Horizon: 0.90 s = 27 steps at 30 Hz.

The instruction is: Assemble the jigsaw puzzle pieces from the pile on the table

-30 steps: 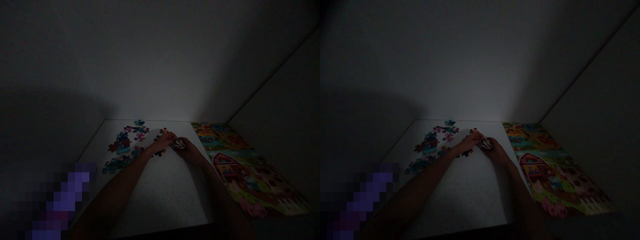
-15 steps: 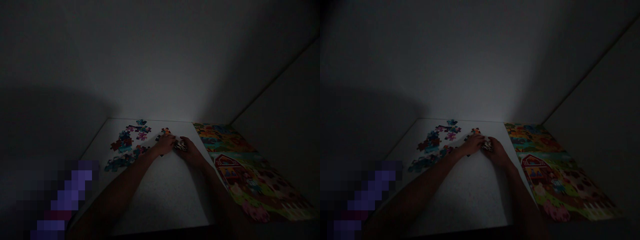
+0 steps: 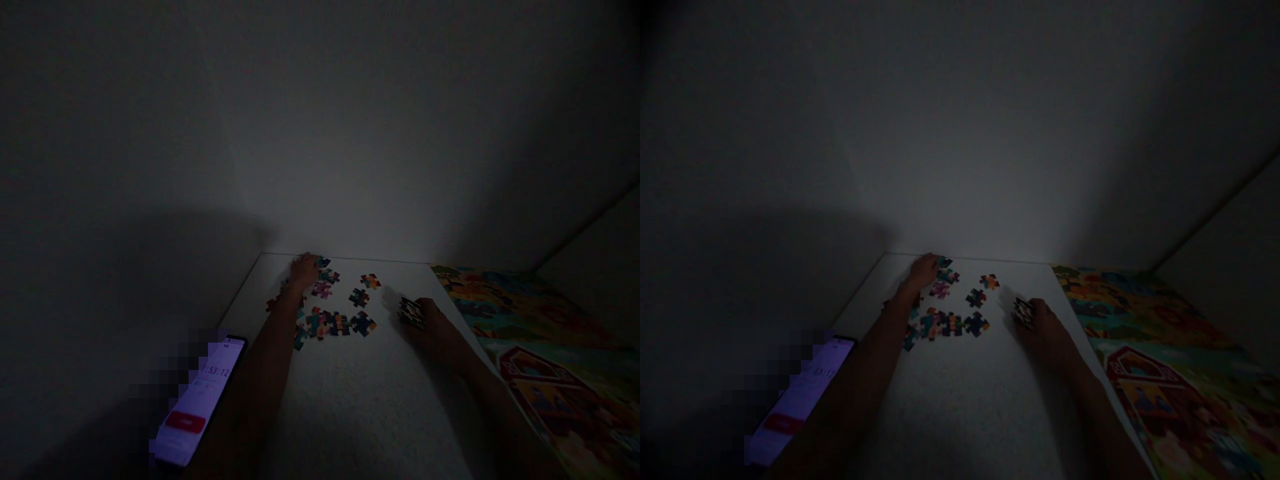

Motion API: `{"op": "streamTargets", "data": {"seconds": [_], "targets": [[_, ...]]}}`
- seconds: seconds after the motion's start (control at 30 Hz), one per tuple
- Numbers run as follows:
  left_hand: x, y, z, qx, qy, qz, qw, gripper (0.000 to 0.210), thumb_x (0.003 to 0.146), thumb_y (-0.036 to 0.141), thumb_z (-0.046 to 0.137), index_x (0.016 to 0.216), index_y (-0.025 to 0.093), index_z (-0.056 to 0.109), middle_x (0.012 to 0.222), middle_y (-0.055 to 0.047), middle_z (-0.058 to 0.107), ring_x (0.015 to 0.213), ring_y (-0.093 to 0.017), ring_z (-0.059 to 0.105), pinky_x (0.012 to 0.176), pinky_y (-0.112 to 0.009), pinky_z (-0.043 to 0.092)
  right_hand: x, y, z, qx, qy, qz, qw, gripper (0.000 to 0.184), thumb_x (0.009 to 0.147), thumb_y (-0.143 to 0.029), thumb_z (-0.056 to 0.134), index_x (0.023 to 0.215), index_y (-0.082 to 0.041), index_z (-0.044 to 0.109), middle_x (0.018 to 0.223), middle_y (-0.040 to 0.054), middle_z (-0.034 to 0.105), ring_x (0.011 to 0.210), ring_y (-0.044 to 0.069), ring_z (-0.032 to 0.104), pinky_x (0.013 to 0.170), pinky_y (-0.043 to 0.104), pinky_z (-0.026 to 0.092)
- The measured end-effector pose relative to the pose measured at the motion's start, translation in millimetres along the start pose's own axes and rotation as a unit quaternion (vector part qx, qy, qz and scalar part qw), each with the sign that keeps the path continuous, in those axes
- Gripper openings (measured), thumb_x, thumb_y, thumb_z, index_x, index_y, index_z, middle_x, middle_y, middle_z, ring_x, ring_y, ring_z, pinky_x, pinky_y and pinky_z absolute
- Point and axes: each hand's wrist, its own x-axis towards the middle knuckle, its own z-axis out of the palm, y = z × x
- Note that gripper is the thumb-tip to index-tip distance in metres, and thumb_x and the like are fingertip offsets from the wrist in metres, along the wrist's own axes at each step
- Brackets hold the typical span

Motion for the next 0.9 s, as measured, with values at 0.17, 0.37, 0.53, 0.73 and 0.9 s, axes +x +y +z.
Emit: {"op": "streamTargets", "data": {"seconds": [0.17,0.37,0.53,0.73,0.9], "targets": [[2.9,-8.9,7.7,0.005,-0.030,-0.007,1.000,0.029,0.083,0.025,0.063,0.110,0.020,0.067,0.126,-0.012,0.064,0.123,-0.029,0.053,0.110,-0.044,0.031,-1.4,-0.4,-2.3,-0.001,0.008,0.014,1.000,0.042,0.074,-0.048,0.060,0.107,-0.022,0.057,0.102,0.0134,0.070,0.084,0.027,0.068,0.069,0.035,0.051],[8.2,-13.7,2.4,-0.064,-0.048,0.012,0.997,0.034,0.074,0.018,0.071,0.108,0.023,0.069,0.117,-0.007,0.068,0.115,-0.026,0.059,0.104,-0.038,0.040,1.7,6.2,0.9,0.000,0.010,-0.013,1.000,0.044,0.073,-0.047,0.058,0.108,-0.019,0.058,0.103,0.0156,0.068,0.092,0.030,0.066,0.079,0.039,0.051],[7.8,-17.2,-0.9,-0.157,-0.042,0.006,0.987,0.051,0.068,0.009,0.070,0.118,0.020,0.066,0.120,-0.009,0.065,0.108,-0.023,0.062,0.095,-0.035,0.047,2.2,4.4,0.2,-0.004,-0.001,0.008,1.000,0.046,0.074,-0.047,0.059,0.109,-0.018,0.057,0.103,0.0165,0.068,0.091,0.030,0.066,0.076,0.038,0.051],[5.8,-21.3,-6.0,-0.276,-0.042,-0.026,0.960,0.044,0.075,0.013,0.063,0.119,0.015,0.066,0.105,-0.009,0.069,0.087,-0.017,0.065,0.077,-0.030,0.053,1.2,2.5,-1.5,0.000,-0.014,0.016,1.000,0.048,0.075,-0.051,0.057,0.109,-0.018,0.056,0.104,0.0164,0.069,0.090,0.030,0.067,0.074,0.038,0.051],[0.7,-8.5,-9.4,-0.353,-0.050,-0.024,0.934,0.037,0.080,0.023,0.065,0.116,0.014,0.067,0.108,-0.011,0.070,0.090,-0.018,0.066,0.082,-0.032,0.054,-1.2,-0.8,-8.3,0.058,-0.009,0.028,0.998,0.042,0.074,-0.052,0.061,0.103,-0.022,0.058,0.096,0.0110,0.071,0.082,0.027,0.067,0.068,0.034,0.050]]}}
